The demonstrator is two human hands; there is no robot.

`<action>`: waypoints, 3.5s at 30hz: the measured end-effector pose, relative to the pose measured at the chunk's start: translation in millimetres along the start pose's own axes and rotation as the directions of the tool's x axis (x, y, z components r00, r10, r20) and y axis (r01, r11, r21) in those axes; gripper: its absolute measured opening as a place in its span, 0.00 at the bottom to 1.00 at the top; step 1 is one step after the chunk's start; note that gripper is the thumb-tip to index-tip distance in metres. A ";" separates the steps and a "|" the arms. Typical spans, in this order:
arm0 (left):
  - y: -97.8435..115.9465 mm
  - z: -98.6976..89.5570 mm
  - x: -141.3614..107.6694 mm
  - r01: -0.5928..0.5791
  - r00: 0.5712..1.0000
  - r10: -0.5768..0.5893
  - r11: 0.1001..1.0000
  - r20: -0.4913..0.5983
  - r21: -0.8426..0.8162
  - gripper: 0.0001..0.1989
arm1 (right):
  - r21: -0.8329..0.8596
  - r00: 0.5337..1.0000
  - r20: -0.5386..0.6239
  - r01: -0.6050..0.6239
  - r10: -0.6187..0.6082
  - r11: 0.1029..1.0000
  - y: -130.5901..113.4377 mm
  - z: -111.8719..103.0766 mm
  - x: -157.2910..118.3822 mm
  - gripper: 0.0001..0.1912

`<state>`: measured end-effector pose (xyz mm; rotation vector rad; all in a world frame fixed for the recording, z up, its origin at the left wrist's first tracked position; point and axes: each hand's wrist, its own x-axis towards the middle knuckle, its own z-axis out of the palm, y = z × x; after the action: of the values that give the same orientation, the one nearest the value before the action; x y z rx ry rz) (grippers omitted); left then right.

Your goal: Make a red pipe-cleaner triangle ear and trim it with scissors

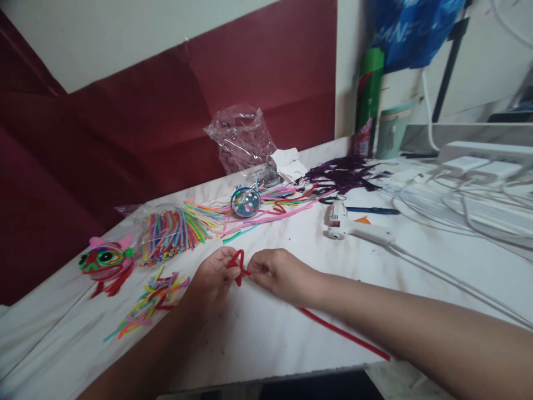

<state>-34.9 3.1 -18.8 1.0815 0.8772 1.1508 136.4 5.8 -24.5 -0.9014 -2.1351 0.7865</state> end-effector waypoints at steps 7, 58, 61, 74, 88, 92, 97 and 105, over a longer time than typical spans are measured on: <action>1.4 -2.3 -2.7 0.038 0.985 -0.043 0.999 0.168 0.032 0.15 | -0.323 0.905 -0.019 0.397 -0.426 0.859 -0.6 -7.6 0.4 0.10; -1.8 8.2 -4.6 -0.048 0.999 0.048 0.998 0.003 -0.044 0.16 | 0.805 0.943 0.113 -0.271 0.312 0.528 -3.6 10.2 6.6 0.16; -4.4 5.7 -5.3 -0.074 0.997 0.075 0.996 0.018 -0.041 0.15 | 0.765 0.950 0.070 -0.247 0.305 0.595 -5.0 9.2 5.6 0.15; -0.6 18.6 -15.1 -0.248 0.952 0.284 0.934 -0.115 0.257 0.21 | 0.413 0.956 -0.264 -0.009 0.129 0.911 -10.4 18.7 -3.2 0.05; -12.1 20.2 -22.5 -0.297 0.894 0.424 0.801 -0.143 0.520 0.25 | 0.259 0.934 -0.344 -0.004 0.097 0.966 -16.4 21.4 -6.4 0.07; -13.1 22.7 -20.2 -0.284 0.892 0.419 0.809 -0.168 0.514 0.26 | 0.222 0.925 -0.371 -0.002 0.086 0.975 -13.7 25.1 -4.2 0.07; -11.6 22.2 -18.3 -0.287 0.906 0.406 0.798 -0.121 0.530 0.34 | 0.342 0.917 -0.338 -0.089 0.211 0.935 -11.2 23.7 -0.6 0.09; -2.4 3.0 -20.1 -0.508 0.666 0.745 0.418 0.035 0.753 0.09 | 0.533 0.874 -0.284 -0.199 0.396 0.822 -1.3 13.4 6.8 0.12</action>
<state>-35.7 -17.4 -20.3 2.0715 1.2704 1.7150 122.1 6.9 -29.1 -1.0261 -1.3665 1.1423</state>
